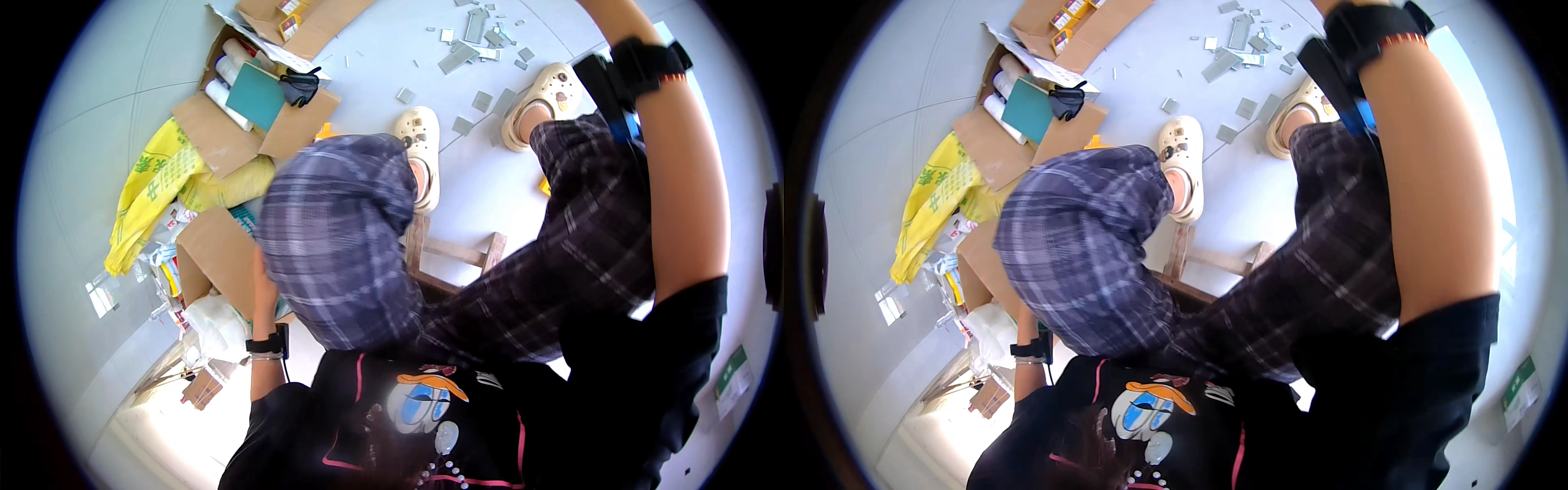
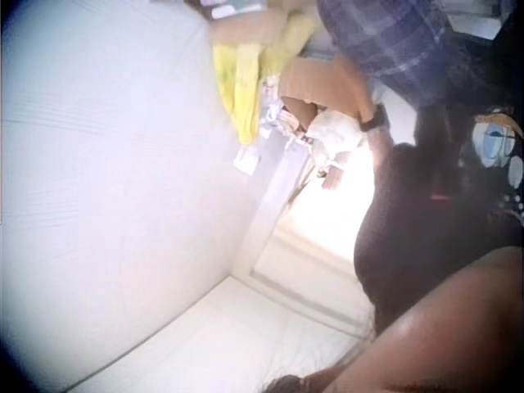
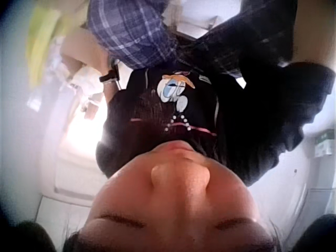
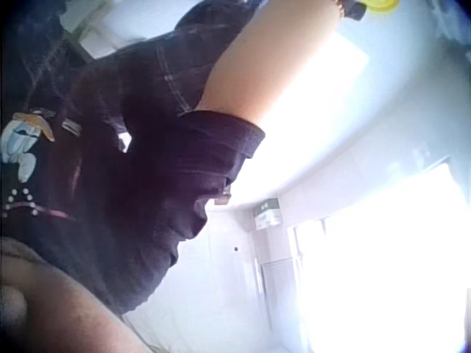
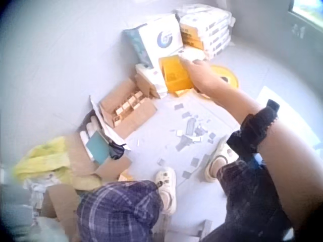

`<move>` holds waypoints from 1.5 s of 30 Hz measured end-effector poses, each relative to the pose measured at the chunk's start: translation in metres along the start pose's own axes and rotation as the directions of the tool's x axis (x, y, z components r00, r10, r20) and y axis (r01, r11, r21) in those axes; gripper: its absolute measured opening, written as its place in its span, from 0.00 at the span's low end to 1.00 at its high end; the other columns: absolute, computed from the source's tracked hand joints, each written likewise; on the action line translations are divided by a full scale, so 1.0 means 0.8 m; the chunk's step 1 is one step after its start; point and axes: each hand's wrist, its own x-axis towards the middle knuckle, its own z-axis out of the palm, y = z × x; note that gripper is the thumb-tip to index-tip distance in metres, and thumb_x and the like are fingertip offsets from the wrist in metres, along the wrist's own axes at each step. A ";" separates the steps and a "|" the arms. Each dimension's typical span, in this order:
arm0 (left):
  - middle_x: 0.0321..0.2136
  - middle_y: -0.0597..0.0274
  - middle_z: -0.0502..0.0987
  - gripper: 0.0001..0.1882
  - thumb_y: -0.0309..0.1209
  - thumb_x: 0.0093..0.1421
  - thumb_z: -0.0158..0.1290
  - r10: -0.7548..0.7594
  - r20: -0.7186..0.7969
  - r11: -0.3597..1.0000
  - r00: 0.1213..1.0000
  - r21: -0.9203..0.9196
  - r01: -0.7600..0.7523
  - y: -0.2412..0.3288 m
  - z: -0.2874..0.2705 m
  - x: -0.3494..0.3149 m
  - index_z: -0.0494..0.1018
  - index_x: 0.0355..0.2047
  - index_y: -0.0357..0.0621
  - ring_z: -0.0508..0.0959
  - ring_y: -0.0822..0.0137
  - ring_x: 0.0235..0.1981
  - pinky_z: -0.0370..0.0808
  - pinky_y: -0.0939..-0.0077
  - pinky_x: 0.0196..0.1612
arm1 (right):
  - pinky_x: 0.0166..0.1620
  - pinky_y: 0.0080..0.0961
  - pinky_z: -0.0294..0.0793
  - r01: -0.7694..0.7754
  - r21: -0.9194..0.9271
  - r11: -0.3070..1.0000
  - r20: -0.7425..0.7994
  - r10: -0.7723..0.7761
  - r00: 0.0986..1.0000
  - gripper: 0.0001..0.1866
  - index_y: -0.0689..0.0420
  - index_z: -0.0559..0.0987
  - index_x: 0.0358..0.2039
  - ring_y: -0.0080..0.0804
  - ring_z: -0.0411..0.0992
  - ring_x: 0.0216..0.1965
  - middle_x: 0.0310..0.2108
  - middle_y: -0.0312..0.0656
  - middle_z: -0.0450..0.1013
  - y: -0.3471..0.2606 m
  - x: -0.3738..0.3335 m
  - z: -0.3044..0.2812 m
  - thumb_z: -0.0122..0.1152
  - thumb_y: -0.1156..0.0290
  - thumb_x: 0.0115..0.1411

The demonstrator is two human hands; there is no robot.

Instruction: The person sits on the floor and assembles small rectangular magnets into a yellow plastic holder. They pick up magnets from the floor, place them into the holder, and occasionally adjust the stack.

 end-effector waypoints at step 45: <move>0.66 0.36 0.37 0.42 0.40 0.59 0.52 0.591 -0.167 0.761 0.789 0.441 -0.476 0.182 0.420 0.470 0.45 0.66 0.35 0.40 0.32 0.67 0.41 0.32 0.62 | 0.38 0.33 0.74 -0.050 -0.370 0.928 0.085 0.087 0.993 0.10 0.59 0.73 0.42 0.41 0.73 0.37 0.41 0.46 0.67 0.362 -0.089 0.328 0.56 0.77 0.58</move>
